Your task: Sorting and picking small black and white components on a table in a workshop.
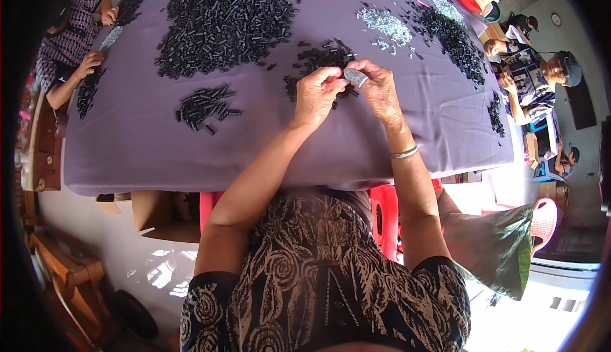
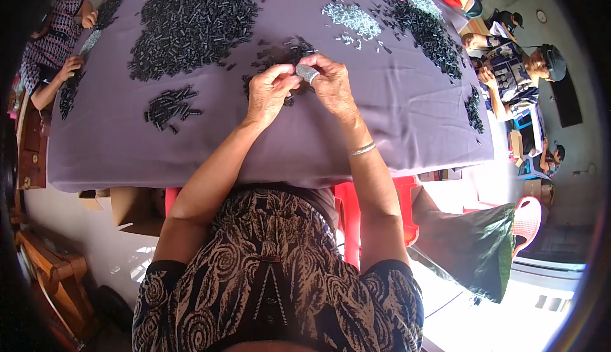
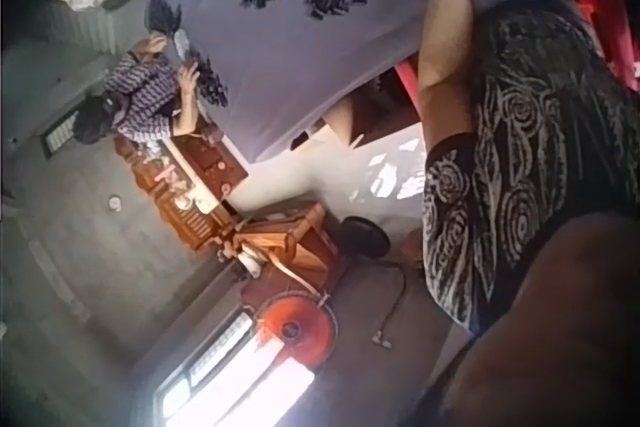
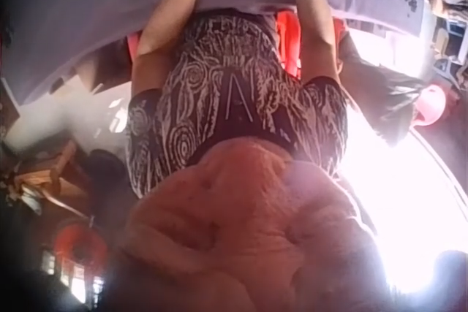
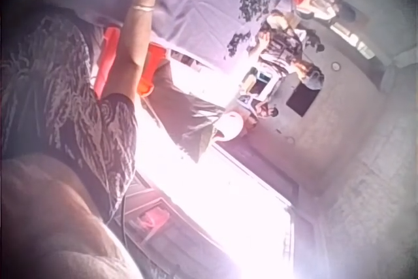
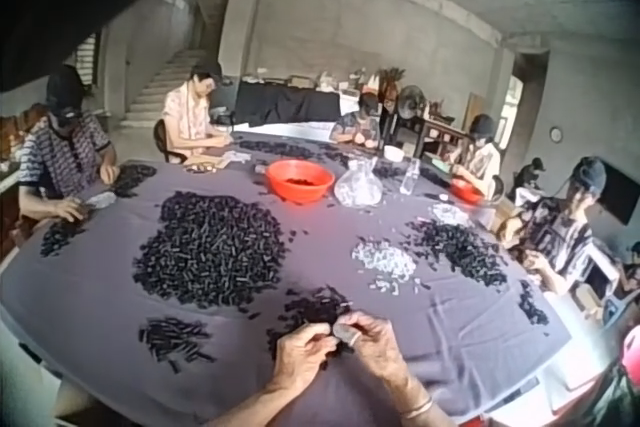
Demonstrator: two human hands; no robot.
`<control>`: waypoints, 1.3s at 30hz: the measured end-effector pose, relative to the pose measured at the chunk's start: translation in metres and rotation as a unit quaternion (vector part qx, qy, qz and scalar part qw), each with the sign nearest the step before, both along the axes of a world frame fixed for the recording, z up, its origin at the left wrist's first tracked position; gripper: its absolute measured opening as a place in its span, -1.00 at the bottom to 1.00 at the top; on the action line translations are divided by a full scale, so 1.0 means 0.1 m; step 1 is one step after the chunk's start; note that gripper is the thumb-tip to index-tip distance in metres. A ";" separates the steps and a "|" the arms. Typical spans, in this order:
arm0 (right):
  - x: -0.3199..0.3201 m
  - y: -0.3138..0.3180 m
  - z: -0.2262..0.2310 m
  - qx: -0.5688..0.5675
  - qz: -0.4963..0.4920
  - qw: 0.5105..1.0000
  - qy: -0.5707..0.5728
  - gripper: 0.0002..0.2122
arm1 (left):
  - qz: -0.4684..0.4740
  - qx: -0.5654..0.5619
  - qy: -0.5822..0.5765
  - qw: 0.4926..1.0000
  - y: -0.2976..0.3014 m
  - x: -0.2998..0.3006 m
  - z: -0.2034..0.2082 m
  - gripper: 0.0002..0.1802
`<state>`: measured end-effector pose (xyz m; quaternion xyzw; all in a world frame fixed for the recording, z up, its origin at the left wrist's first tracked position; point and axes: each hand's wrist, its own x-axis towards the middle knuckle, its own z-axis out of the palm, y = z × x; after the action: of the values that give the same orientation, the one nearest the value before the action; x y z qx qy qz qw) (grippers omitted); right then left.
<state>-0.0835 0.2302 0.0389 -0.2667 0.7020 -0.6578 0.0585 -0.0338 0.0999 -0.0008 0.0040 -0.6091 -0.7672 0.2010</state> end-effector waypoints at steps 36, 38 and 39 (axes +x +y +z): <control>-0.04 0.91 -0.01 0.301 -0.046 0.948 0.095 -0.90 | -0.026 0.009 0.016 0.999 -0.02 -0.02 -0.03 -0.78; 0.02 0.83 -0.02 0.306 -0.058 0.946 0.096 -0.87 | -0.025 0.006 0.022 0.999 -0.02 -0.02 -0.04 -0.79; 0.05 0.78 -0.04 0.340 -0.087 0.927 0.128 -0.85 | -0.026 0.003 0.018 0.999 -0.02 -0.02 -0.04 -0.79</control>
<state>-0.0788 0.3082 0.0349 -0.2504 0.9057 -0.3420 -0.0024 -0.0355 0.0975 -0.0045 -0.0253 -0.6028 -0.7740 0.1920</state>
